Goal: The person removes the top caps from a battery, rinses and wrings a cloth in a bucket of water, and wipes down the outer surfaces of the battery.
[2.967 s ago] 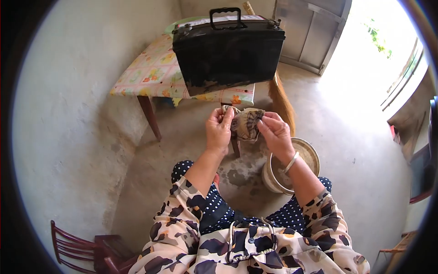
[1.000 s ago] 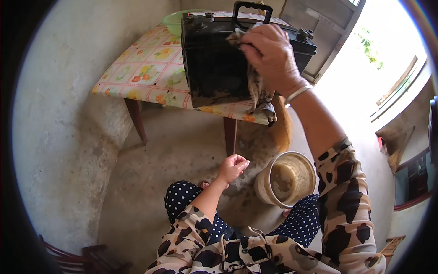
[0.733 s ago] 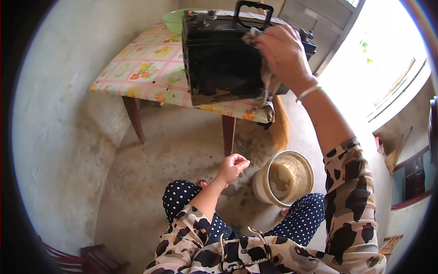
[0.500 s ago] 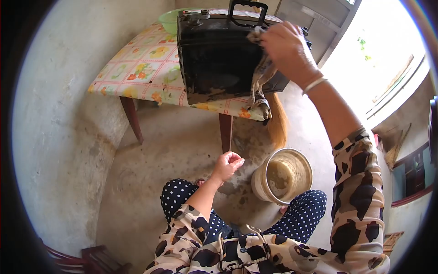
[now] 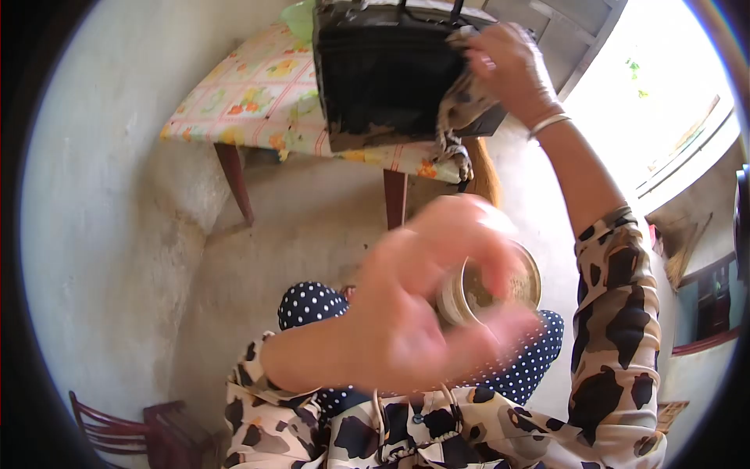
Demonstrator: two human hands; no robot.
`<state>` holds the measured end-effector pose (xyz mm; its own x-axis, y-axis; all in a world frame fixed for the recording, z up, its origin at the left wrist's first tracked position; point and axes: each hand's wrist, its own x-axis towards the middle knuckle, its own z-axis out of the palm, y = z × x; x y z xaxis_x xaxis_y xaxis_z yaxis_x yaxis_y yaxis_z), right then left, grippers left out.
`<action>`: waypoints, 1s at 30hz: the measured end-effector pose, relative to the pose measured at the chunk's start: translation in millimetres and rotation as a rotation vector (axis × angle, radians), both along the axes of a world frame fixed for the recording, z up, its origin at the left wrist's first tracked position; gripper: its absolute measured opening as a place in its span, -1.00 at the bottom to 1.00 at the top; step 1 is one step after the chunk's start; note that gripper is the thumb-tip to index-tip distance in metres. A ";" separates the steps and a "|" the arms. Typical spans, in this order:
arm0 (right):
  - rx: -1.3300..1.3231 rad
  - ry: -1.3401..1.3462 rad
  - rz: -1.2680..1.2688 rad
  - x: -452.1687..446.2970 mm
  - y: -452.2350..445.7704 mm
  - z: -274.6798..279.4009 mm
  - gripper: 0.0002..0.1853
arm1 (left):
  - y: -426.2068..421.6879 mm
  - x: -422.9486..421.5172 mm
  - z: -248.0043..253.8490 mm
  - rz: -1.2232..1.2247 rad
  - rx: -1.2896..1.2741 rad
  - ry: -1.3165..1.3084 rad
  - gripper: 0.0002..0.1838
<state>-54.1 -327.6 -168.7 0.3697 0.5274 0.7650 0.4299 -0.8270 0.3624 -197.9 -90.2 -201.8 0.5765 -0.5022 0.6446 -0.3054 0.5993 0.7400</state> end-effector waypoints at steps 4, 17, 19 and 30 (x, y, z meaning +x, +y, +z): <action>0.106 0.008 -0.253 -2.6 -52.4 -7.9 -0.88 | 9.4 -32.8 36.7 -0.132 -0.055 -0.108 -0.93; 1.504 0.662 0.211 -22.4 -32.3 -27.0 -0.79 | 36.7 -74.8 23.9 0.041 -0.246 0.091 -0.87; 1.488 0.609 0.212 -13.4 -24.6 -33.0 -0.81 | 38.0 -75.1 22.3 0.052 -0.285 0.106 -0.84; 0.780 -0.100 -0.174 7.1 45.7 -47.2 -0.87 | -15.0 30.5 -107.9 0.232 0.180 0.096 -0.85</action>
